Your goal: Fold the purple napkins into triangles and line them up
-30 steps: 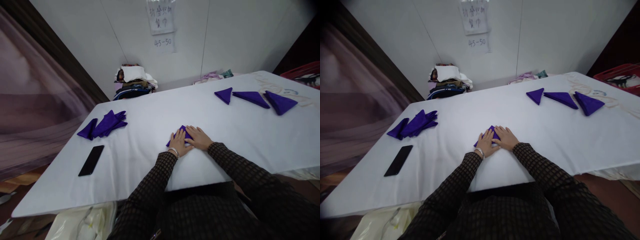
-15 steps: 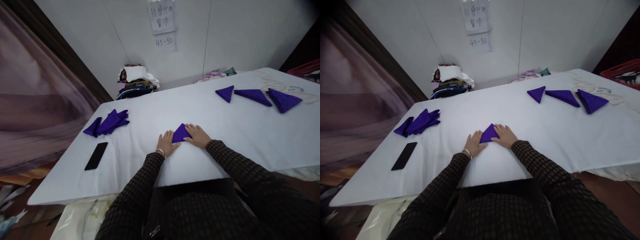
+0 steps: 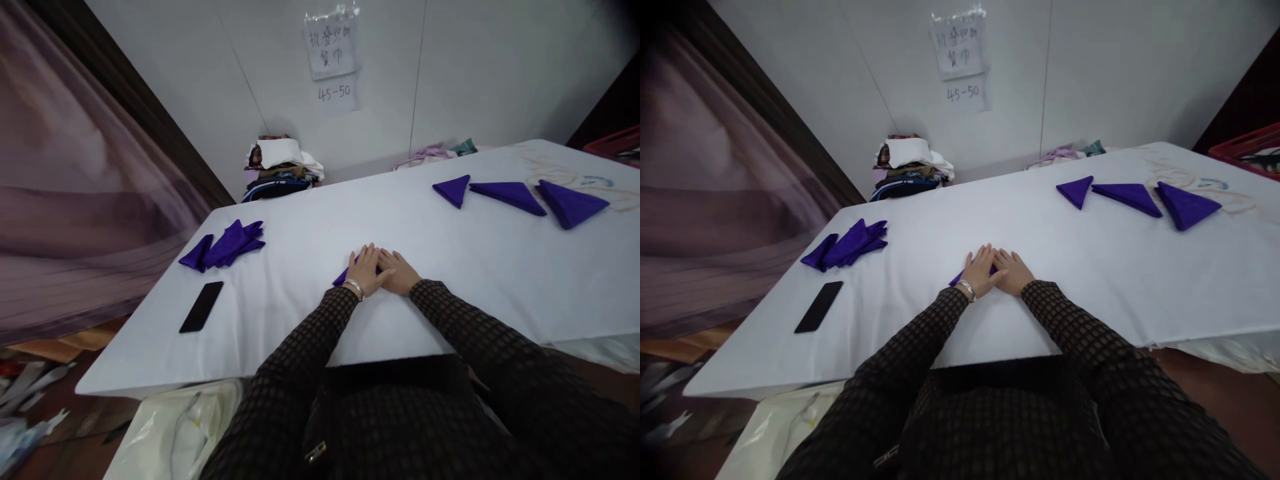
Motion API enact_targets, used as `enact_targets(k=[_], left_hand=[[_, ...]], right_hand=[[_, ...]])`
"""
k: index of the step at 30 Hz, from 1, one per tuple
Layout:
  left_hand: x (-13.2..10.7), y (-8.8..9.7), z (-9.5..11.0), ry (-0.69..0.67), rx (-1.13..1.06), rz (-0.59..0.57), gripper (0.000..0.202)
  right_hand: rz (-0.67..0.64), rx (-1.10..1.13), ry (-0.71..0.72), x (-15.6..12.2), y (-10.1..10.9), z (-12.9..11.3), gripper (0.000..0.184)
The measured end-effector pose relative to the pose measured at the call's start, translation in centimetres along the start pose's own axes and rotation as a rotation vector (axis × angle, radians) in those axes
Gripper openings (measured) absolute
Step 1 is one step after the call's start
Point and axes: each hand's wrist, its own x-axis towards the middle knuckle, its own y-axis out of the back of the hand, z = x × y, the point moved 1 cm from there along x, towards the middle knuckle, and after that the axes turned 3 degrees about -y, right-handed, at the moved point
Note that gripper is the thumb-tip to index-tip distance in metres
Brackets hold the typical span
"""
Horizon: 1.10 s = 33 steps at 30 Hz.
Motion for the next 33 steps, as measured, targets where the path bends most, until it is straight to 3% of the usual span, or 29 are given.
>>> enact_targets(k=[3, 6, 27, 33], left_hand=[[1.2, -1.4, 0.8, 0.016, -0.031, -0.008, 0.071], [1.0, -2.0, 0.3, 0.054, -0.051, -0.007, 0.07], [-3.0, -1.7, -5.2, 0.298, 0.042, -0.043, 0.082], [-4.8, -1.4, -7.0, 0.221, 0.026, -0.058, 0.085]], right_hand=[[0.003, 0.01, 0.0, -0.1, 0.1, -0.1, 0.071], [-0.008, 0.012, -0.037, -0.1, 0.2, -0.2, 0.07], [-0.006, 0.012, -0.062, 0.4, -0.3, -0.1, 0.081], [-0.021, 0.021, -0.067, 0.3, 0.0, -0.1, 0.08]])
